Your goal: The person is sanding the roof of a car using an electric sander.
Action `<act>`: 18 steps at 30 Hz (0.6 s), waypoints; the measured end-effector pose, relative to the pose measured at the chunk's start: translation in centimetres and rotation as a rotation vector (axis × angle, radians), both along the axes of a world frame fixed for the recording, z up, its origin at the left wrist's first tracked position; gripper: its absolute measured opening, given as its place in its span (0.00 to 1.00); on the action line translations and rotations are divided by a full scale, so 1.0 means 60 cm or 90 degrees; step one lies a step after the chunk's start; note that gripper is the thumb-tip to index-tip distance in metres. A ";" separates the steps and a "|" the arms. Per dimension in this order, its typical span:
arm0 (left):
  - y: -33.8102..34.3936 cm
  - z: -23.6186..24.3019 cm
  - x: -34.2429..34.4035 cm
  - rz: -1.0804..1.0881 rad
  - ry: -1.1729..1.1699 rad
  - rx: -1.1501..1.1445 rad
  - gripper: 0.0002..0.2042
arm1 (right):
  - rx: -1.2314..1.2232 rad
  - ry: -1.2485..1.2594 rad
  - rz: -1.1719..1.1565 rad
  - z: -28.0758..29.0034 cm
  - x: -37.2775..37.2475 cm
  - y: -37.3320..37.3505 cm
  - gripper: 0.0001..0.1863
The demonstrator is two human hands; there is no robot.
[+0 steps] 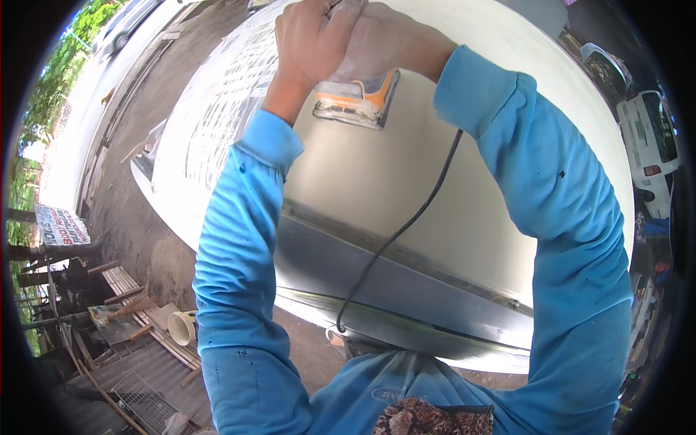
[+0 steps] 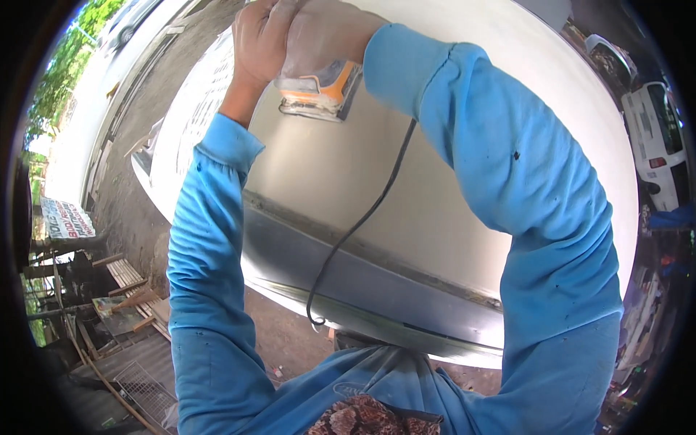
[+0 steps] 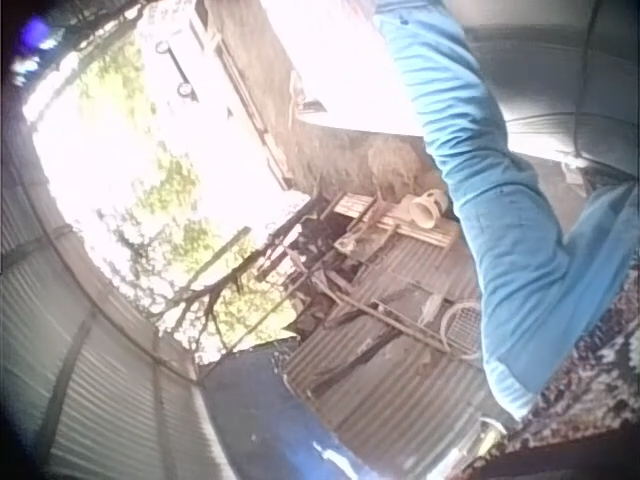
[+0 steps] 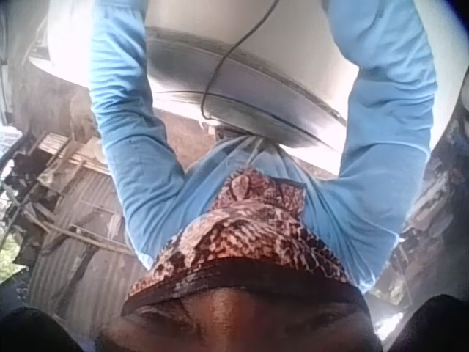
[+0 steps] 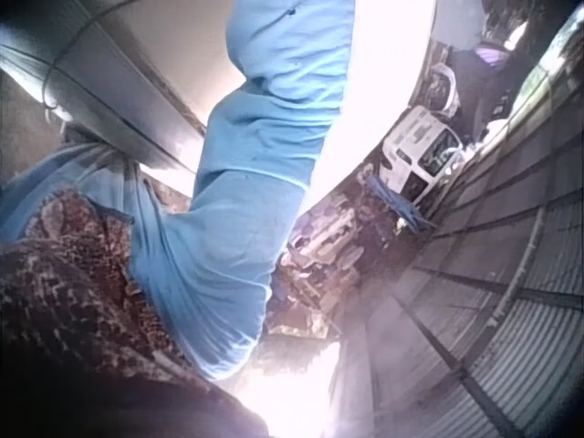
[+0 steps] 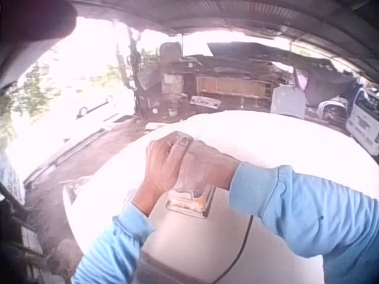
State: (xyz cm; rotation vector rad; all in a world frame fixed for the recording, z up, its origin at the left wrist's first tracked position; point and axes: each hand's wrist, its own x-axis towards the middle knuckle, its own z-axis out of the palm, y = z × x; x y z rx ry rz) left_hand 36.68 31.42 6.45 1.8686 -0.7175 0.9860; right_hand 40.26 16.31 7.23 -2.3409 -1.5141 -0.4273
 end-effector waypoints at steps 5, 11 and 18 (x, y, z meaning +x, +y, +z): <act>0.063 -0.022 -0.074 0.020 -0.041 -0.009 0.12 | -0.137 -0.090 -0.096 0.001 -0.110 0.089 0.06; 0.077 -0.030 -0.205 0.002 0.065 -0.056 0.15 | -0.005 -0.206 0.044 -0.030 -0.223 0.092 0.04; 0.081 -0.035 -0.210 -0.019 0.062 -0.078 0.19 | -0.219 -0.033 -0.005 -0.004 -0.235 0.111 0.05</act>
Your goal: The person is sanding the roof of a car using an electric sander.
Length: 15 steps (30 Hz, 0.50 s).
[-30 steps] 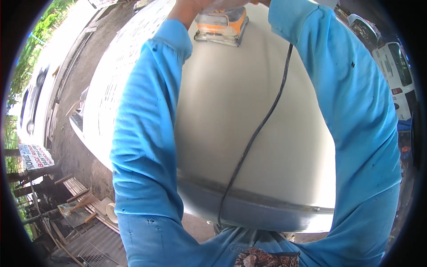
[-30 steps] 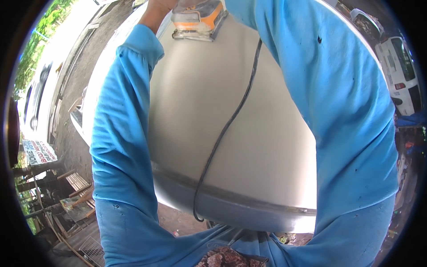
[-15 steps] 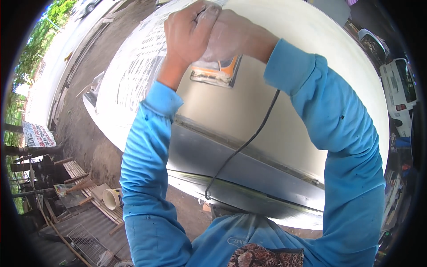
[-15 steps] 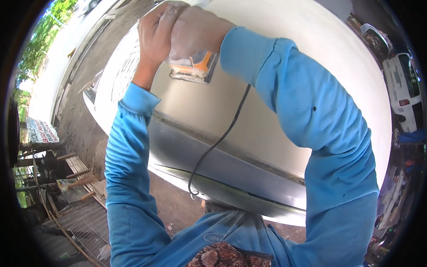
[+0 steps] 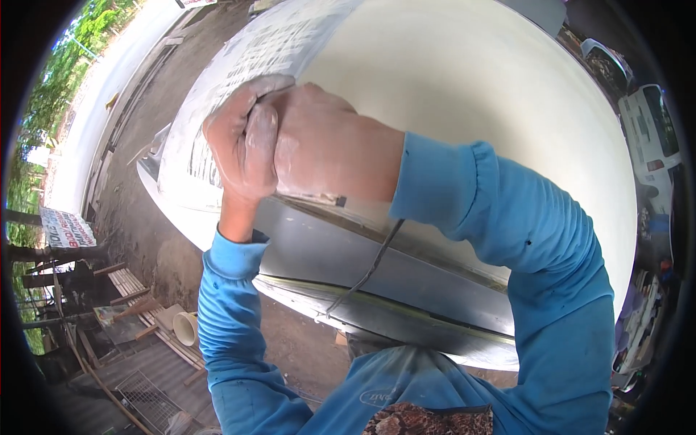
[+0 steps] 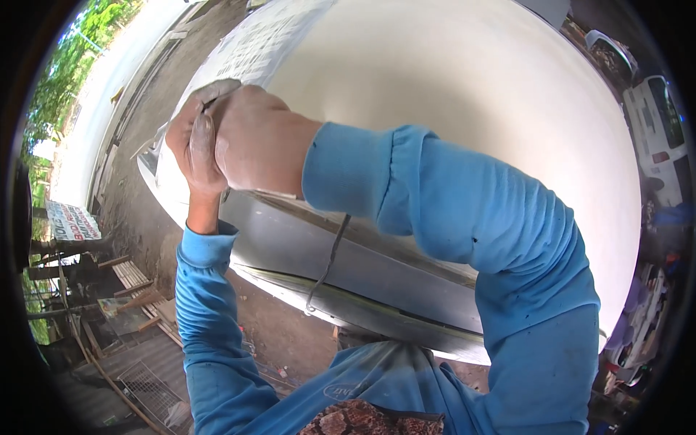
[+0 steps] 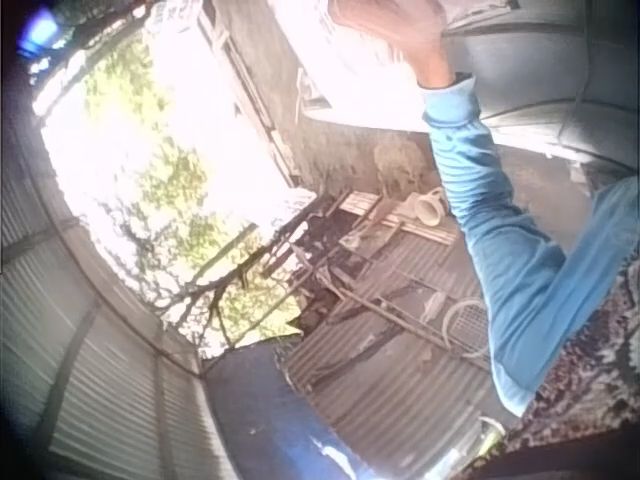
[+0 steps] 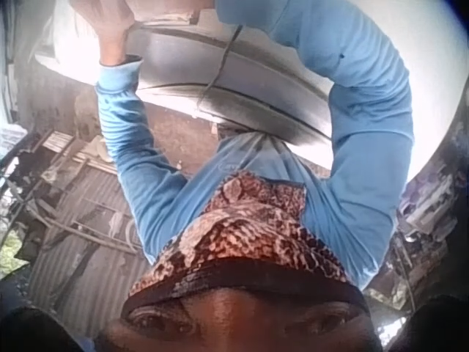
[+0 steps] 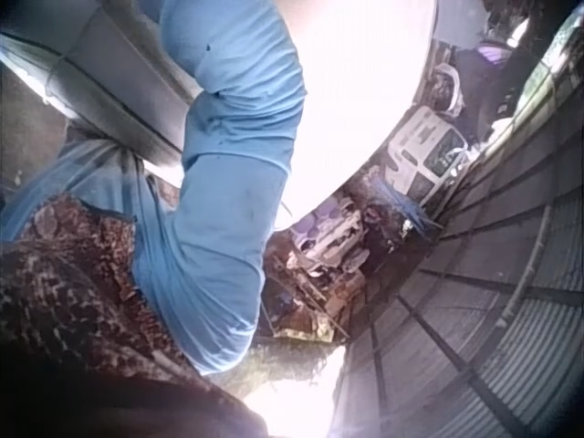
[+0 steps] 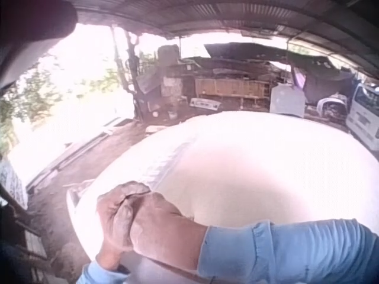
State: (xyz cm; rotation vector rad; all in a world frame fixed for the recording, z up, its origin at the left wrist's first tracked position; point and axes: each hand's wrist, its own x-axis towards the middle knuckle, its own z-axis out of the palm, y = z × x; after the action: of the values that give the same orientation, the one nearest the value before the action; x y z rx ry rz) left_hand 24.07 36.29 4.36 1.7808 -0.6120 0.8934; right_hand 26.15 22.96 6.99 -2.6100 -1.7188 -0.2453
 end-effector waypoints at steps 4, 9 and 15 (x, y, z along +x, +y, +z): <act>-0.012 0.004 0.128 -0.020 0.004 0.024 0.17 | 0.000 -0.050 -0.031 0.028 0.108 -0.027 0.06; -0.086 0.060 0.294 -0.044 -0.090 0.058 0.17 | 0.172 -0.084 0.179 0.039 0.331 -0.116 0.12; -0.133 0.014 0.541 0.040 -0.263 0.198 0.13 | 0.175 -0.039 0.125 -0.087 0.434 -0.153 0.12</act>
State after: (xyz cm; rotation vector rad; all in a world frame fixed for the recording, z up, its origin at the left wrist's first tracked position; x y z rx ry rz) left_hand 56.53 28.34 5.17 1.9091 -1.0091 1.2795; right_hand 52.19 13.78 1.79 -2.2477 -1.7985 -0.5215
